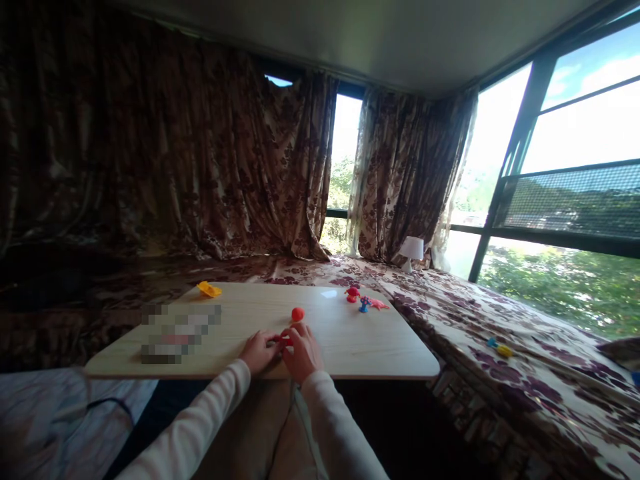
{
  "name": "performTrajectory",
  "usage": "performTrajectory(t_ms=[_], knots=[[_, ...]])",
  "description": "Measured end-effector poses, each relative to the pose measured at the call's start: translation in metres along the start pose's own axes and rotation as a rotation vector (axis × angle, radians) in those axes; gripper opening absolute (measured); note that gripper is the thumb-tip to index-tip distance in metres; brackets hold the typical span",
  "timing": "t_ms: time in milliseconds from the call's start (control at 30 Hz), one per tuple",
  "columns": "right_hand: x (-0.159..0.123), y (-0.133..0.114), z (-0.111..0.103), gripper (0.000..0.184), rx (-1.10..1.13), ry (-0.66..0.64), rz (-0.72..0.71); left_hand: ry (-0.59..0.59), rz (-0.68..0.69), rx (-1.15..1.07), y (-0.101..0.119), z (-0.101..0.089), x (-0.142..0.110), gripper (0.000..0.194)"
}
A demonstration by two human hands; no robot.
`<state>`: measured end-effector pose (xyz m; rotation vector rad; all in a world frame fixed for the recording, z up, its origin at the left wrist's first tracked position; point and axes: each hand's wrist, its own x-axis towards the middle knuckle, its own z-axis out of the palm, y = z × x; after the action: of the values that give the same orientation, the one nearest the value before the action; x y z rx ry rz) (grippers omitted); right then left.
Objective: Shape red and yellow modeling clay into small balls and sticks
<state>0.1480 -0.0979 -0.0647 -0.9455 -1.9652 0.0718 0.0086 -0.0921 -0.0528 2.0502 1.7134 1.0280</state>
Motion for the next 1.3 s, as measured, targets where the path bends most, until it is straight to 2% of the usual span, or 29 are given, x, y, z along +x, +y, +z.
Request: performTrajectory(t_ms=[233,367,533,700,833,1033,1167,1300], knots=[[0.0,0.001,0.001,0.031,-0.022,-0.027,-0.029,0.004,-0.005,-0.001,0.001,-0.001,0.0,0.017],[0.0,0.001,0.002,0.034,-0.027,0.013,0.007,0.012,-0.033,-0.066,-0.002,-0.001,0.001,0.018],[0.0,0.0,0.001,0.02,-0.015,0.031,0.021,0.052,-0.029,-0.131,-0.005,0.001,0.003,0.017],[0.0,0.001,0.003,0.025,0.008,0.059,0.032,0.057,-0.031,-0.156,-0.007,0.003,0.004,0.018],[0.0,0.003,0.005,0.016,0.008,0.09,0.049,0.06,-0.033,-0.196,-0.009,0.003,0.004,0.018],[0.001,0.014,0.011,0.037,0.117,0.157,0.137,0.077,0.006,-0.294,-0.011,0.002,0.004,0.023],[0.003,0.016,0.012,0.019,0.179,0.156,0.19,0.081,0.007,-0.339,-0.011,0.002,0.004,0.02],[0.003,0.014,0.012,0.014,0.189,0.123,0.235,0.061,0.012,-0.345,-0.013,0.003,0.005,0.021]])
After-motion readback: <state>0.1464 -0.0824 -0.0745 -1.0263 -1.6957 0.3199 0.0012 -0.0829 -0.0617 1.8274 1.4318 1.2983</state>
